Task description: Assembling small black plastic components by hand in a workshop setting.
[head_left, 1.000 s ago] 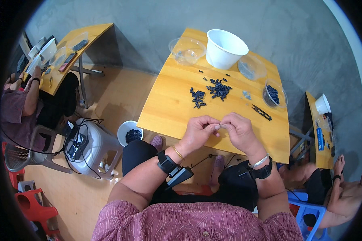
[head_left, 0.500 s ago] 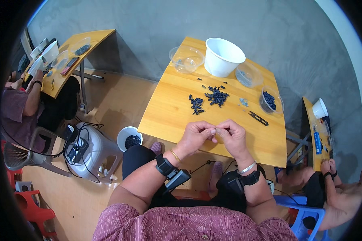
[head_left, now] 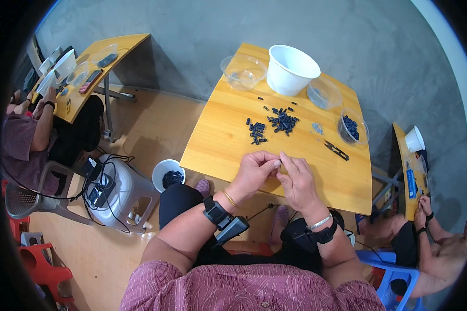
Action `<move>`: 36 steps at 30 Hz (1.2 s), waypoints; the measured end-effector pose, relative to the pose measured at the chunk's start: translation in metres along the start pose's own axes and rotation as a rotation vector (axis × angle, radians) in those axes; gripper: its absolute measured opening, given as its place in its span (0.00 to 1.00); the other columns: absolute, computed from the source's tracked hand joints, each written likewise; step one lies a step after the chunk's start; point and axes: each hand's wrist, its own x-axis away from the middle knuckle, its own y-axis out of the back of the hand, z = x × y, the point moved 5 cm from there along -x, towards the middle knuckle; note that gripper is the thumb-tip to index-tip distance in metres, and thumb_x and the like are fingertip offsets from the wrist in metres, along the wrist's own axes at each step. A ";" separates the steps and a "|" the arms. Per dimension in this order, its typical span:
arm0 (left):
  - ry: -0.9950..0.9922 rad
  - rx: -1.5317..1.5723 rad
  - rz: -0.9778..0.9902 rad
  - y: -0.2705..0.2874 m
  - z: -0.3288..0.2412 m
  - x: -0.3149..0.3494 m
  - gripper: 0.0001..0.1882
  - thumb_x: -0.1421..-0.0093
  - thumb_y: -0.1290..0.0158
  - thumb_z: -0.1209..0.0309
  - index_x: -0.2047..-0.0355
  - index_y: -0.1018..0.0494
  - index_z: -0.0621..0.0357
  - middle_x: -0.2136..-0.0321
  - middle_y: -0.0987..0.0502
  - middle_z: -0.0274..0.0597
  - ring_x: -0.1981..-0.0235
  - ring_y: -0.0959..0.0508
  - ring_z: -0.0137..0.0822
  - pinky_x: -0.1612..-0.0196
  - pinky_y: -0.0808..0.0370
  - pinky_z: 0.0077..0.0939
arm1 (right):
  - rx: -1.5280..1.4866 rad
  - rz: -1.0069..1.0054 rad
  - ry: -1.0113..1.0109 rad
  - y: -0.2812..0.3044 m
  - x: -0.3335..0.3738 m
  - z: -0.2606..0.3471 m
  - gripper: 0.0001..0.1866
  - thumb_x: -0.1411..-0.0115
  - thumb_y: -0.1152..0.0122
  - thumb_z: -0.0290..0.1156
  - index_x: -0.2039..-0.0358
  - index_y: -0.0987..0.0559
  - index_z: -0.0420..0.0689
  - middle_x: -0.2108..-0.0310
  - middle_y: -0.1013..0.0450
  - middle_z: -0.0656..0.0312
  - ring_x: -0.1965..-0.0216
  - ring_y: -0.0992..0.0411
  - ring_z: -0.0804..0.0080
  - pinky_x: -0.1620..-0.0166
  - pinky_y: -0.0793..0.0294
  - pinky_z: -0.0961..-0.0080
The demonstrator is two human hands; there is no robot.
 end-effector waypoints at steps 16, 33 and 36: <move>-0.007 -0.077 0.155 -0.007 -0.005 0.006 0.07 0.43 0.49 0.73 0.67 0.28 0.66 0.76 0.26 0.35 0.76 0.26 0.23 0.70 0.28 0.15 | 0.105 0.058 -0.109 -0.003 -0.068 -0.094 0.02 0.52 0.46 0.22 0.76 0.29 0.39 0.77 0.31 0.53 0.73 0.31 0.56 0.69 0.32 0.69; 0.025 -0.031 0.165 -0.007 -0.003 0.003 0.07 0.43 0.49 0.74 0.66 0.28 0.66 0.75 0.26 0.35 0.77 0.27 0.22 0.71 0.29 0.14 | 0.014 0.064 -0.259 -0.003 -0.041 -0.117 0.03 0.51 0.47 0.22 0.73 0.28 0.38 0.76 0.29 0.53 0.73 0.30 0.59 0.68 0.31 0.70; 0.017 -0.036 0.168 -0.006 -0.001 0.002 0.07 0.43 0.49 0.74 0.67 0.28 0.66 0.74 0.26 0.35 0.76 0.27 0.22 0.71 0.29 0.14 | -0.100 0.086 -0.287 -0.006 -0.052 -0.100 0.04 0.51 0.45 0.23 0.73 0.28 0.38 0.76 0.29 0.53 0.73 0.30 0.60 0.68 0.31 0.71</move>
